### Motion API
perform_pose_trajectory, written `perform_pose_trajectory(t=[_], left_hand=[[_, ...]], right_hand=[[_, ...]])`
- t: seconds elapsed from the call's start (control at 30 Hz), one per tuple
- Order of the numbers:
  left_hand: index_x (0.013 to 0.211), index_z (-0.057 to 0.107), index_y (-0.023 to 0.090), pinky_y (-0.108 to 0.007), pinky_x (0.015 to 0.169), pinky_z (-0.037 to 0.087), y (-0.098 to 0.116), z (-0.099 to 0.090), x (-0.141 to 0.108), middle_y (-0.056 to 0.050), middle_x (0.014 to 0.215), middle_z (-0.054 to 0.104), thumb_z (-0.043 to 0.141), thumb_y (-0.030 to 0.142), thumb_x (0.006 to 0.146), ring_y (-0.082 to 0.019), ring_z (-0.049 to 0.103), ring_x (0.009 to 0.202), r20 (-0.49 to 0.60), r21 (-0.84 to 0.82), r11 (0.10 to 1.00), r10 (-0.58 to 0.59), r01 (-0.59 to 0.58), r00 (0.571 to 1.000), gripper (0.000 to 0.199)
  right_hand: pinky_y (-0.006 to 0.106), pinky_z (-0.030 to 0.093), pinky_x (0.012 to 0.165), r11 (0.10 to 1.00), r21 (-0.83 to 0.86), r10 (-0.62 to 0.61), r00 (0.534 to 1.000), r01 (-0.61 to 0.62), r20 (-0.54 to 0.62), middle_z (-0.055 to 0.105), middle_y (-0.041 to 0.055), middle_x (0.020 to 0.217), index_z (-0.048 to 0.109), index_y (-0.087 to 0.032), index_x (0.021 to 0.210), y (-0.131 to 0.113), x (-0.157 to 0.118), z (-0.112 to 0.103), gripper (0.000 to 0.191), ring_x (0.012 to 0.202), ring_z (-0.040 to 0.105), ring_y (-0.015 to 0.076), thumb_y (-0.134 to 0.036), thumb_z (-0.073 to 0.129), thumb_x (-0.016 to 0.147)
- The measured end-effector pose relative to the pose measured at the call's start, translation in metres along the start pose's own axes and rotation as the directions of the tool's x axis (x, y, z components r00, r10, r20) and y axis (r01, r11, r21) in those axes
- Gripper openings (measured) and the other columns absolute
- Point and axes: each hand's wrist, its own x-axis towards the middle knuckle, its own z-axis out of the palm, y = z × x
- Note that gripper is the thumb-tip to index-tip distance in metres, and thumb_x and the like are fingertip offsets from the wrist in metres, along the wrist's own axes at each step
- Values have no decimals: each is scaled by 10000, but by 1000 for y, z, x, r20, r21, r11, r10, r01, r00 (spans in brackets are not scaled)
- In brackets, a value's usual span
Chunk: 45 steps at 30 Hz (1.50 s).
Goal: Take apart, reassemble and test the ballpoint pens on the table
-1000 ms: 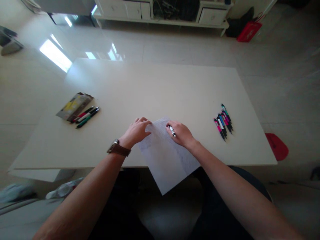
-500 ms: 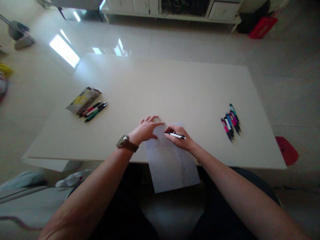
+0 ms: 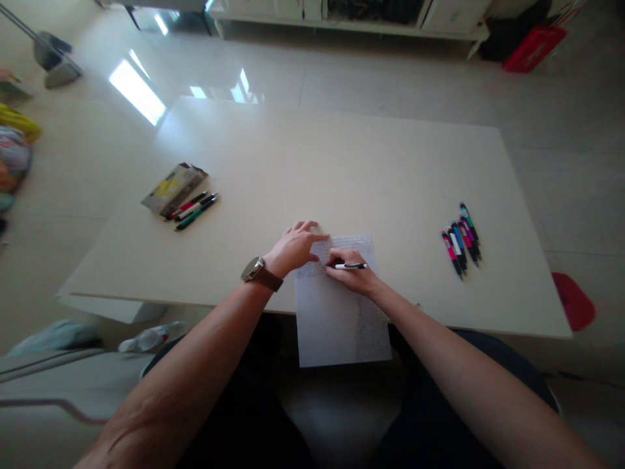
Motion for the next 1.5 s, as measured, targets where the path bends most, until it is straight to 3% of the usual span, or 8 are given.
perform_pose_trajectory(t=[0.3,0.63,0.97,1.13,1.23,1.37,1.43,1.5], left_hand=[[1364,606,333,-502,1113,373,2,-1,0,-92,1498,459,767,240,773,-333,422,1328,11,-1,1000,-10,10,1000,619],[1408,548,364,-447,1090,403,2,-1,0,-66,1504,437,752,302,806,-288,414,1318,38,101,995,-18,14,999,639],[1405,551,365,-463,1074,415,6,-4,-1,-75,1502,434,738,306,817,-302,409,1320,49,116,993,-34,28,998,620],[1407,541,376,-461,1055,429,8,-6,-3,-75,1492,440,733,293,827,-300,410,1326,52,123,992,-38,31,998,616],[1402,543,363,-469,1051,426,11,-7,-4,-78,1491,446,746,298,820,-305,406,1329,53,131,991,-43,35,998,620],[1397,543,337,-468,1053,421,9,-7,-3,-77,1492,454,692,300,860,-299,404,1335,44,111,993,-41,36,998,558],[1379,559,321,-464,1060,417,6,-7,-1,-69,1476,478,611,294,908,-285,419,1323,38,80,996,-42,39,998,475],[1370,567,306,-460,1069,413,1,-8,0,-64,1452,504,564,291,924,-271,440,1307,47,41,999,-35,33,998,447]], right_hand=[[243,354,669,999,-11,-30,997,31,74,648,-13,743,624,-166,750,2,-2,3,38,711,577,129,-144,615,779],[241,327,644,996,-83,13,1000,-12,13,603,-14,688,582,-159,706,-3,1,1,82,669,540,120,-130,599,781],[238,345,651,998,-36,-48,996,51,77,629,-15,718,597,-168,730,0,-4,7,66,679,560,120,-150,594,793],[258,344,637,996,-63,51,985,-62,-164,581,-9,690,552,-180,725,-3,0,4,124,656,520,134,-226,587,835],[281,392,721,996,-85,-44,964,22,-262,583,34,788,535,-182,751,-5,3,-2,184,759,539,160,-248,491,917],[291,415,782,986,-106,-145,966,125,-215,610,69,896,595,-169,844,-9,4,-14,170,855,568,172,-216,457,931],[281,414,734,995,-80,-71,982,57,-175,629,48,859,635,-170,924,-11,3,-19,144,789,578,164,-293,566,897],[276,397,689,997,-70,16,993,-24,-118,643,29,810,667,-178,942,-12,1,-24,254,730,572,159,-416,650,853]])
